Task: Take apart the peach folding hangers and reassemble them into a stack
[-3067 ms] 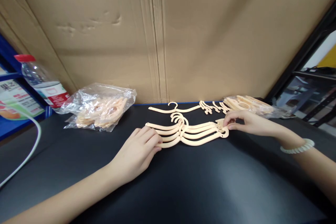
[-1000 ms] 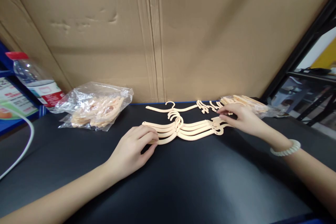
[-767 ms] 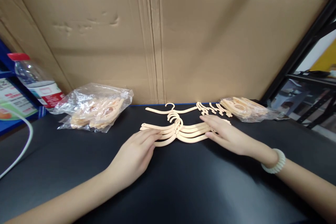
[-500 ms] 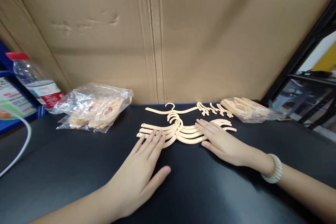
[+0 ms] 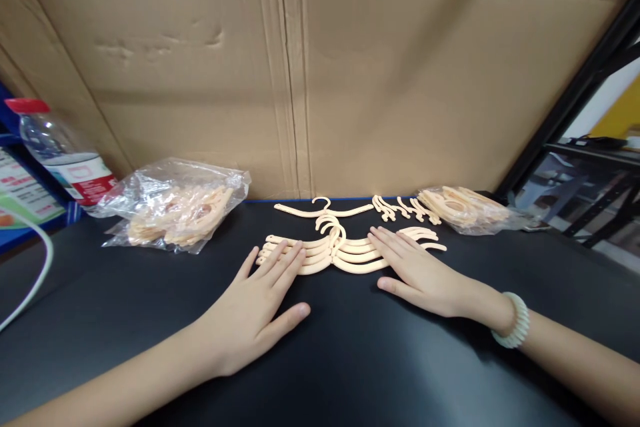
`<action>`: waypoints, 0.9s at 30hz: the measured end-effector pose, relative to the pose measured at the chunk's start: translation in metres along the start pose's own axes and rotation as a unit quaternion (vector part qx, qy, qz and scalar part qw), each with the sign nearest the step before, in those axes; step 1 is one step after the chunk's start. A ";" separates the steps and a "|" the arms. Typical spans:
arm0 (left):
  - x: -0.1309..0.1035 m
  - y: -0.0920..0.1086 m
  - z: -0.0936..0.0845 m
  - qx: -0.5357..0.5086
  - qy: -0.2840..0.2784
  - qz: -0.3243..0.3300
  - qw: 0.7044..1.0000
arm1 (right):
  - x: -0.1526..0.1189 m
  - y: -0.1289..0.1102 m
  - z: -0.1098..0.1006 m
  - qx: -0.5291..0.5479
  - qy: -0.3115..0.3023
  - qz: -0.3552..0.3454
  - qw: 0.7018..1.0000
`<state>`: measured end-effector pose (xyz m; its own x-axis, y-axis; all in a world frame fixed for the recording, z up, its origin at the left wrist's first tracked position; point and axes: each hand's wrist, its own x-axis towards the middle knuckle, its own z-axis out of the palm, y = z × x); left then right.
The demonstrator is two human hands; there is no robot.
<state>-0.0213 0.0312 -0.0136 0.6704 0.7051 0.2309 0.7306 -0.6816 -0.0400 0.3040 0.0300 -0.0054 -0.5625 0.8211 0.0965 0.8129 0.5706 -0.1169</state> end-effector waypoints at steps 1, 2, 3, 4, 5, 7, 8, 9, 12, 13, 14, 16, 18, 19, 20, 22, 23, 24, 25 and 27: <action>0.000 -0.001 0.000 -0.002 0.002 -0.006 1.000 | 0.001 0.000 0.000 0.000 0.001 -0.001 1.000; 0.001 -0.003 0.001 -0.005 -0.001 -0.008 1.000 | 0.001 0.000 0.001 -0.001 0.002 -0.001 1.000; 0.002 -0.004 0.001 -0.009 -0.011 -0.004 1.000 | 0.001 0.001 0.002 -0.002 0.003 -0.003 1.000; 0.002 -0.006 0.000 -0.013 -0.023 0.002 1.000 | 0.002 0.001 0.003 -0.002 0.005 -0.004 1.000; 0.003 -0.008 0.000 -0.016 -0.035 0.006 0.999 | 0.002 0.002 0.004 -0.001 0.008 -0.004 1.000; 0.005 -0.011 -0.001 -0.022 -0.053 0.007 0.998 | 0.003 0.003 0.005 0.001 0.013 -0.005 1.000; 0.006 -0.011 -0.002 -0.025 -0.059 0.005 0.998 | 0.004 0.003 0.006 0.001 0.014 -0.004 1.000; 0.008 -0.012 -0.003 -0.028 -0.063 0.002 0.998 | 0.004 0.003 0.005 0.000 0.014 -0.004 1.000; 0.011 -0.011 -0.007 -0.038 -0.069 -0.007 0.997 | 0.006 0.003 0.004 -0.011 0.004 0.000 1.000; 0.012 -0.010 -0.009 -0.041 -0.072 -0.011 0.996 | 0.007 0.003 0.003 -0.014 0.000 0.001 1.000; 0.012 -0.009 -0.011 -0.045 -0.077 -0.016 0.996 | 0.008 0.003 0.003 -0.017 -0.004 0.002 1.000; 0.014 -0.006 -0.014 -0.051 -0.089 -0.028 0.994 | 0.008 0.003 0.002 -0.020 -0.007 0.004 1.000; 0.015 -0.004 -0.016 -0.053 -0.098 -0.041 0.993 | 0.009 0.004 0.003 -0.021 -0.008 0.005 1.000; 0.016 -0.003 -0.017 -0.054 -0.100 -0.046 0.992 | 0.009 0.004 0.003 -0.021 -0.008 0.005 1.000; 0.016 -0.003 -0.017 -0.055 -0.101 -0.050 0.992 | 0.010 0.004 0.003 -0.021 -0.008 0.005 1.000; 0.018 -0.002 -0.016 -0.058 -0.101 -0.054 0.992 | 0.010 0.005 0.004 -0.020 -0.007 0.005 1.000; 0.018 -0.002 -0.016 -0.060 -0.100 -0.055 0.992 | 0.011 0.005 0.004 -0.019 -0.006 0.004 1.000; 0.019 -0.003 -0.016 -0.060 -0.100 -0.055 0.992 | 0.011 0.005 0.004 -0.017 -0.004 0.004 1.000; 0.019 -0.003 -0.016 -0.059 -0.100 -0.054 0.992 | 0.011 0.006 0.003 -0.013 -0.001 0.003 1.000; 0.020 -0.005 -0.015 -0.057 -0.103 -0.053 0.992 | 0.012 0.006 0.003 -0.006 0.005 0.004 1.000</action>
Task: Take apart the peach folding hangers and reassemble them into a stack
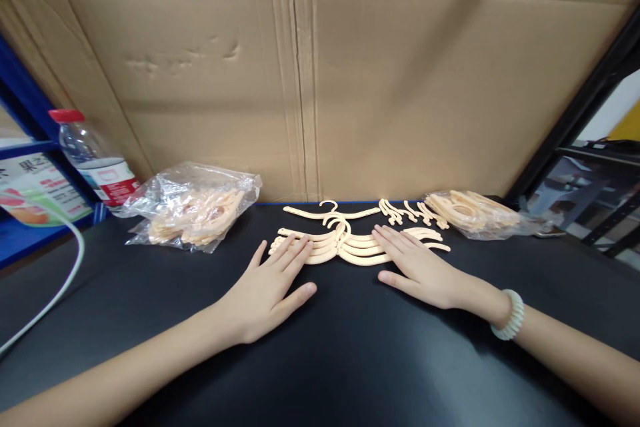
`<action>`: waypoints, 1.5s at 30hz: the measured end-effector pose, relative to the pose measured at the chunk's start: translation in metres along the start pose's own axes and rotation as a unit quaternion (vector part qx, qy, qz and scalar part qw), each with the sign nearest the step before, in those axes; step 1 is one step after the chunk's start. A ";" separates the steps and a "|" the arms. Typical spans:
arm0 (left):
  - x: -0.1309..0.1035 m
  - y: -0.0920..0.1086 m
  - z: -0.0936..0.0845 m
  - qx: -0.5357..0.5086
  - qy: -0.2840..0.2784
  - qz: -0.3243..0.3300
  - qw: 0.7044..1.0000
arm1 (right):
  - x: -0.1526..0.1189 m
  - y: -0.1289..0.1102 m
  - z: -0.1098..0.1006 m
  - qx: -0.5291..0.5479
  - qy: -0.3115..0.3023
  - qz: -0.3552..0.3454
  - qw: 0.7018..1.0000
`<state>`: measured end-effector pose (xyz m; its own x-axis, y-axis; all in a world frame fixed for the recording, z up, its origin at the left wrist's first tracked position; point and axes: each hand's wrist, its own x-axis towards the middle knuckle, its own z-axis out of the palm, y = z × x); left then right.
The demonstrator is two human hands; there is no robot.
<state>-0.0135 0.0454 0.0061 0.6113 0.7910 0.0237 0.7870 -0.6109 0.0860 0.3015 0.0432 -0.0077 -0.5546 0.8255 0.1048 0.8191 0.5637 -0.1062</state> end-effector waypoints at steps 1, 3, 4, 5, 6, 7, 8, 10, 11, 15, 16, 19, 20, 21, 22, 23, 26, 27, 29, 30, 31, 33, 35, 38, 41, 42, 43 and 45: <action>0.000 -0.001 0.000 0.002 -0.001 0.001 1.000 | 0.000 0.000 0.000 0.004 0.002 0.001 1.000; 0.001 -0.002 -0.001 0.002 0.003 0.006 1.000 | 0.000 0.000 -0.001 0.011 0.004 0.002 1.000; 0.001 -0.003 -0.001 0.002 0.007 0.011 1.000 | 0.000 0.000 -0.001 0.014 0.005 0.001 1.000; 0.001 -0.004 -0.001 0.001 0.013 0.017 1.000 | 0.000 0.000 0.000 0.015 0.007 0.000 1.000; 0.000 -0.004 -0.001 0.001 0.018 0.022 1.000 | 0.000 0.000 0.000 0.016 0.011 -0.001 1.000; 0.000 -0.004 -0.001 0.001 0.022 0.024 0.999 | -0.001 0.000 0.000 0.016 0.017 -0.004 1.000; 0.000 -0.004 0.000 0.002 0.022 0.024 0.999 | -0.001 0.000 0.001 0.016 0.024 -0.007 1.000; -0.001 -0.003 0.000 0.005 0.023 0.018 1.000 | -0.002 0.000 0.002 0.014 0.044 -0.013 0.999; -0.001 -0.003 0.000 0.006 0.024 0.016 1.000 | -0.003 0.000 0.002 0.011 0.054 -0.015 0.998; -0.001 -0.001 -0.001 0.003 0.036 0.014 0.999 | -0.004 -0.002 0.000 -0.015 0.091 -0.036 0.995; -0.001 -0.001 -0.001 0.002 0.036 0.014 0.999 | -0.004 -0.003 0.000 -0.020 0.099 -0.044 0.994; -0.001 -0.001 -0.001 0.000 0.034 0.010 0.999 | -0.005 -0.004 -0.002 -0.024 0.121 -0.068 0.990; -0.002 -0.001 -0.001 -0.001 0.032 0.010 0.999 | -0.005 -0.004 -0.002 -0.022 0.129 -0.075 0.988; -0.002 -0.002 0.000 -0.002 0.032 0.012 0.999 | -0.006 -0.004 -0.002 -0.019 0.139 -0.083 0.987; -0.003 -0.002 0.000 -0.004 0.037 0.014 0.999 | -0.006 -0.004 -0.002 -0.014 0.147 -0.090 0.985; -0.003 -0.002 0.000 -0.006 0.048 0.017 0.999 | -0.006 -0.004 -0.002 -0.007 0.158 -0.097 0.983; -0.004 -0.002 -0.001 -0.019 0.117 0.038 0.992 | -0.006 -0.004 -0.004 0.039 0.212 -0.104 0.971; -0.005 -0.001 -0.001 -0.024 0.144 0.047 0.988 | -0.006 -0.004 -0.005 0.061 0.237 -0.103 0.964; -0.005 0.001 -0.003 -0.036 0.187 0.066 0.980 | -0.005 -0.002 -0.007 0.098 0.293 -0.094 0.947; -0.005 0.002 -0.004 -0.041 0.202 0.074 0.976 | -0.005 0.000 -0.008 0.111 0.318 -0.088 0.937; -0.005 0.003 -0.005 -0.045 0.212 0.080 0.973 | -0.005 0.001 -0.008 0.123 0.341 -0.079 0.929; -0.005 0.004 -0.005 -0.053 0.221 0.089 0.970 | -0.005 0.005 -0.010 0.143 0.373 -0.056 0.915; -0.005 0.004 -0.006 -0.060 0.225 0.096 0.968 | -0.006 0.009 -0.010 0.160 0.393 -0.031 0.905; -0.006 0.003 -0.005 -0.067 0.225 0.106 0.966 | -0.006 0.013 -0.011 0.170 0.412 -0.002 0.895; -0.006 0.003 -0.005 -0.073 0.225 0.116 0.965 | -0.006 0.015 -0.011 0.174 0.417 0.015 0.892; -0.006 0.003 -0.004 -0.077 0.225 0.118 0.964 | -0.006 0.015 -0.011 0.174 0.418 0.018 0.891; -0.006 0.003 -0.004 -0.082 0.224 0.119 0.964 | -0.006 0.016 -0.011 0.172 0.420 0.021 0.891; -0.006 0.003 -0.004 -0.093 0.220 0.119 0.964 | -0.006 0.016 -0.012 0.167 0.423 0.024 0.890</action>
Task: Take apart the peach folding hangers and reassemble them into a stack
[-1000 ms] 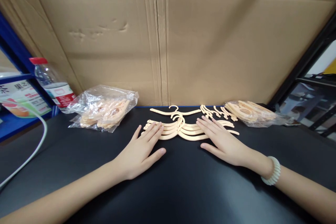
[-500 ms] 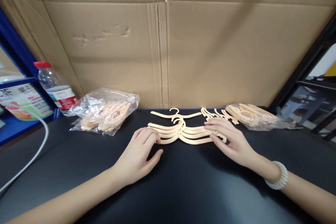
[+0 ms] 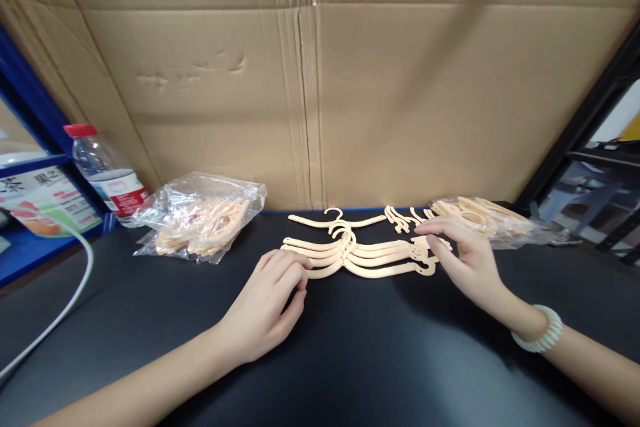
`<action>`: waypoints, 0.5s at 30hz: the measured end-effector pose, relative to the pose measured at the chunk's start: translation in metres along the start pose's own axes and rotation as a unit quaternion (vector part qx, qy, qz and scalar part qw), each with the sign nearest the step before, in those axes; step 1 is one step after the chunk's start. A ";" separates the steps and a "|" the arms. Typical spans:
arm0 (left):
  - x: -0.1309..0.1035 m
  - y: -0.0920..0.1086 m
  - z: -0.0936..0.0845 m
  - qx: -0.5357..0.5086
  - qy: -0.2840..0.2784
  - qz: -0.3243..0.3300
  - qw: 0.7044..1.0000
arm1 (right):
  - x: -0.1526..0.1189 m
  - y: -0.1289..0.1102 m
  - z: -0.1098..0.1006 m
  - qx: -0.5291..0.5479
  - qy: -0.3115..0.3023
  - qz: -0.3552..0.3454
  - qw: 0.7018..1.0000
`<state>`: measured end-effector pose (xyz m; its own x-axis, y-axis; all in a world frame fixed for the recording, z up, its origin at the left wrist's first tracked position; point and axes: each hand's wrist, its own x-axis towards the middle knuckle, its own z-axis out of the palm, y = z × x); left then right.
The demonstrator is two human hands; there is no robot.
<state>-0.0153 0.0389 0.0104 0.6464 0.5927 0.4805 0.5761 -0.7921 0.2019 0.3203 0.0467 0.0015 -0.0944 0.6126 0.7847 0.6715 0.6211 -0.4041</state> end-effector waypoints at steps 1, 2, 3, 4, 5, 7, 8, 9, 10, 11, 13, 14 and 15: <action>0.000 0.000 0.000 -0.004 -0.003 -0.002 1.000 | 0.000 0.000 0.000 -0.003 0.002 0.001 1.000; 0.000 0.000 0.000 -0.007 -0.006 -0.003 1.000 | 0.000 0.001 -0.001 -0.006 0.004 0.002 1.000; 0.000 0.000 0.000 -0.009 -0.008 -0.004 1.000 | 0.001 0.001 -0.001 -0.008 0.005 0.004 1.000; -0.001 -0.001 0.001 -0.010 -0.009 -0.005 1.000 | 0.001 0.001 -0.001 -0.010 0.007 0.005 1.000; -0.001 -0.001 0.001 -0.011 -0.009 -0.006 1.000 | 0.001 0.002 -0.001 -0.013 0.009 0.006 1.000; -0.001 -0.002 0.001 -0.012 -0.009 -0.007 1.000 | 0.002 0.002 -0.002 -0.015 0.012 0.007 1.000; -0.001 -0.002 0.002 -0.013 -0.010 -0.006 1.000 | 0.002 0.002 -0.002 -0.017 0.013 0.007 1.000; -0.001 -0.002 0.002 -0.014 -0.010 -0.005 1.000 | 0.002 0.002 -0.002 -0.018 0.015 0.006 1.000; -0.001 -0.002 0.002 -0.014 -0.010 -0.003 1.000 | 0.002 0.002 -0.002 -0.018 0.017 0.005 1.000; -0.001 -0.002 0.002 -0.015 -0.009 -0.001 1.000 | 0.002 0.001 -0.003 -0.018 0.020 0.003 1.000; -0.001 -0.002 0.001 -0.015 -0.007 0.002 1.000 | 0.003 0.002 -0.004 -0.020 0.026 0.000 0.999; -0.001 -0.002 0.001 -0.014 -0.006 0.002 1.000 | 0.003 0.002 -0.005 -0.022 0.029 -0.001 0.999; -0.001 -0.002 0.001 -0.014 -0.005 0.001 1.000 | 0.004 0.002 -0.006 -0.025 0.032 -0.004 0.999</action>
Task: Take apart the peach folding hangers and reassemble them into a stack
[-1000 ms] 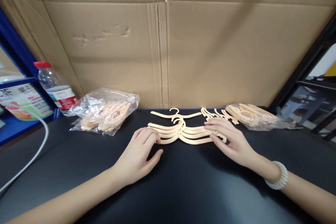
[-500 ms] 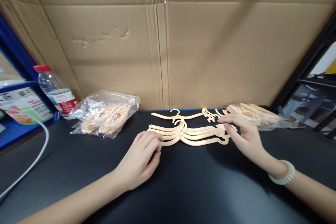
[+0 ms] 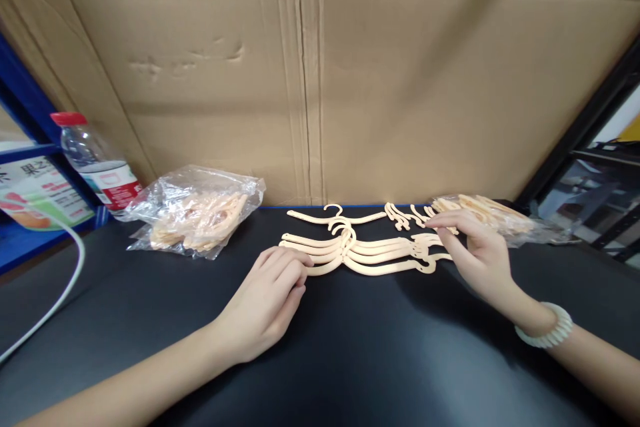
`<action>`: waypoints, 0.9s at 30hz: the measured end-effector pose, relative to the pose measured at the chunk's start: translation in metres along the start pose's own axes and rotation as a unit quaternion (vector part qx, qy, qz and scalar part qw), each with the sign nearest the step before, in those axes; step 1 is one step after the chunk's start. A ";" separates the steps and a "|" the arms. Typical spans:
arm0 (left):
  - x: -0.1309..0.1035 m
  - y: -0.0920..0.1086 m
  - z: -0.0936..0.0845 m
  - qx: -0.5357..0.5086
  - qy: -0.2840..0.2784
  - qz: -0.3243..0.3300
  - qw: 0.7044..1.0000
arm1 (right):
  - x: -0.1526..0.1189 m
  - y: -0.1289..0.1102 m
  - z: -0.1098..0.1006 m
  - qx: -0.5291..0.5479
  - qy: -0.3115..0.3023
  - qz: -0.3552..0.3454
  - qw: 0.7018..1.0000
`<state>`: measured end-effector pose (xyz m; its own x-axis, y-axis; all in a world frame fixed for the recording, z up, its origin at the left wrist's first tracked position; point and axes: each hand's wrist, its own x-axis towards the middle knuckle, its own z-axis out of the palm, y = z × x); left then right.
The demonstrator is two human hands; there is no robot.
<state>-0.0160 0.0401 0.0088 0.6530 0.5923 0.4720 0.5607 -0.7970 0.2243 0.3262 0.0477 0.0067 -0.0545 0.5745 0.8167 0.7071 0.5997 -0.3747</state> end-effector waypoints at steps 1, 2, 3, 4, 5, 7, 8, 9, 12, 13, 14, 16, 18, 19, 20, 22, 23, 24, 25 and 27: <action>0.000 0.000 0.000 0.000 0.000 0.000 1.000 | 0.001 0.001 -0.002 -0.005 0.002 -0.004 1.000; 0.000 0.000 0.000 0.000 0.001 0.000 1.000 | 0.003 0.003 -0.004 -0.013 0.006 -0.009 1.000; 0.000 0.000 0.000 -0.001 0.000 0.001 1.000 | 0.006 0.005 -0.007 -0.022 0.010 -0.012 1.000; 0.000 0.000 0.000 -0.002 0.000 0.002 1.000 | 0.008 0.008 -0.010 -0.032 0.016 -0.012 0.999; 0.000 0.000 0.000 -0.005 0.000 0.004 1.000 | 0.011 0.011 -0.014 -0.041 0.023 -0.006 0.999; 0.000 0.000 0.000 -0.009 0.000 0.004 1.000 | 0.016 0.018 -0.022 -0.059 0.041 0.013 0.997; 0.001 -0.001 0.000 -0.010 0.001 0.004 1.000 | 0.018 0.021 -0.026 -0.069 0.052 0.024 0.996; 0.001 -0.001 0.000 -0.010 0.002 0.005 1.000 | 0.020 0.024 -0.030 -0.080 0.065 0.035 0.994; 0.001 -0.001 0.000 -0.008 0.009 0.012 1.000 | 0.023 0.032 -0.036 -0.109 0.103 0.059 0.987; 0.001 -0.001 -0.001 -0.009 0.012 0.016 1.000 | 0.023 0.034 -0.037 -0.114 0.107 0.063 0.986; 0.001 -0.001 -0.001 -0.010 0.015 0.019 1.000 | 0.023 0.036 -0.037 -0.117 0.104 0.065 0.986; 0.000 -0.001 0.000 -0.012 0.017 0.022 1.000 | 0.023 0.041 -0.037 -0.120 0.084 0.068 0.987; 0.000 -0.002 0.000 -0.013 0.017 0.024 0.999 | 0.022 0.045 -0.036 -0.123 0.068 0.073 0.987; 0.000 -0.003 0.001 -0.012 0.017 0.025 0.999 | 0.021 0.048 -0.036 -0.125 0.062 0.075 0.987; 0.000 -0.004 0.001 -0.010 0.015 0.026 0.999 | 0.021 0.049 -0.036 -0.128 0.057 0.076 0.987; 0.000 -0.005 0.001 -0.004 0.007 0.028 1.000 | 0.021 0.052 -0.036 -0.132 0.051 0.078 0.987; 0.000 -0.006 0.001 -0.001 0.002 0.028 1.000 | 0.021 0.054 -0.037 -0.133 0.047 0.077 0.987; -0.001 -0.007 0.002 0.002 -0.002 0.028 1.000 | 0.021 0.055 -0.037 -0.133 0.041 0.074 0.988; -0.001 -0.007 0.002 0.003 -0.003 0.028 1.000 | 0.021 0.056 -0.037 -0.132 0.032 0.069 0.988; -0.001 -0.008 0.002 0.002 -0.002 0.029 1.000 | 0.020 0.057 -0.036 -0.133 0.013 0.053 0.990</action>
<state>-0.0206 0.0458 0.0048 0.6866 0.5456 0.4805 0.5243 -0.8295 0.1926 0.3909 0.0734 0.0177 0.0464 0.6101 0.7910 0.8688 0.3662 -0.3334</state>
